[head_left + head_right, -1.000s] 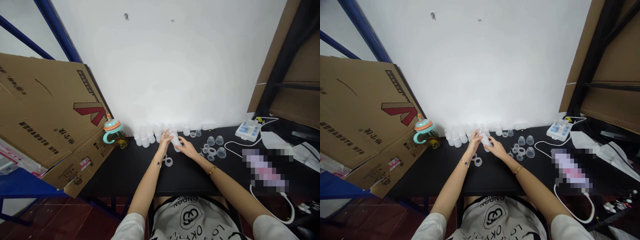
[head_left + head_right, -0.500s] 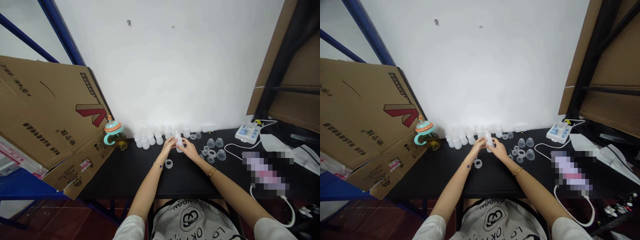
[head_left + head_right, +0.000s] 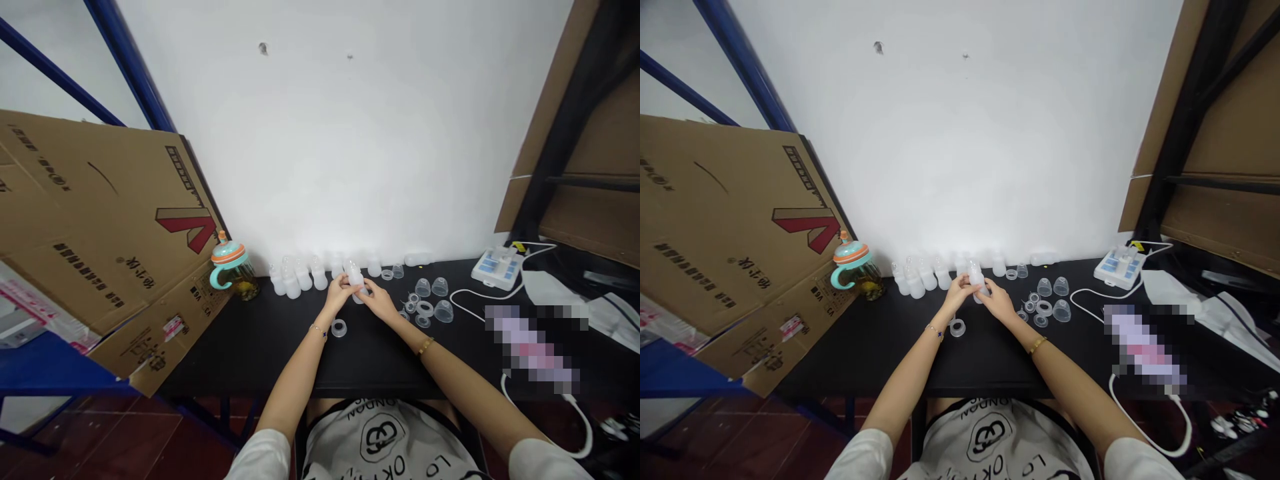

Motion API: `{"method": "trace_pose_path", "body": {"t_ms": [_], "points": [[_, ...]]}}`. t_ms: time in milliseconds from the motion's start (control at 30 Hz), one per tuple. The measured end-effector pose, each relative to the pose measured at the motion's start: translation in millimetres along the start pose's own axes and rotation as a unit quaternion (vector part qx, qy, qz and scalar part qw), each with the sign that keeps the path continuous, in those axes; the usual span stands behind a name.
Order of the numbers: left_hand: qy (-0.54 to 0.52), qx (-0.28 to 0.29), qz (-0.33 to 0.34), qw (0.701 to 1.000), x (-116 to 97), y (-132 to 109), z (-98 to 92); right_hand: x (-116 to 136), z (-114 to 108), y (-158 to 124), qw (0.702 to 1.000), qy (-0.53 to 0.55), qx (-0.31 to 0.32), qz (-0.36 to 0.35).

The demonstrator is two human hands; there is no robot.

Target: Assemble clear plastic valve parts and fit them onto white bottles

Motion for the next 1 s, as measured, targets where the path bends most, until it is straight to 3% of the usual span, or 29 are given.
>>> {"method": "trace_pose_path", "body": {"t_ms": [133, 233, 300, 433, 600, 1000], "points": [[0.043, -0.006, 0.022, 0.999, -4, 1, -3.3, -4, 5, 2, 1.0, 0.005, 0.015, 0.005], [0.086, -0.021, 0.049, 0.995, -16, 5, -16.0, -8, 6, 3, 1.0, 0.007, 0.005, 0.0], [0.101, -0.052, 0.063, 0.991, -27, 8, -34.7, -11, 6, 4, 1.0, 0.008, -0.005, -0.001], [0.105, -0.102, 0.028, 0.989, -35, 12, -80.2, -14, 7, 4, 1.0, 0.003, -0.008, -0.002], [0.143, -0.141, -0.049, 0.978, -25, 9, -122.8, -13, 6, 3, 1.0, -0.003, -0.001, -0.001], [0.259, -0.177, -0.094, 0.945, -22, -1, -154.5, -15, 9, 3, 1.0, -0.005, 0.003, -0.006]]}}
Point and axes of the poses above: each hand's wrist, its own y-axis towards the middle knuckle, its own z-axis out of the palm, x = y × z, the point moved 9 cm from there along y, towards the middle knuckle
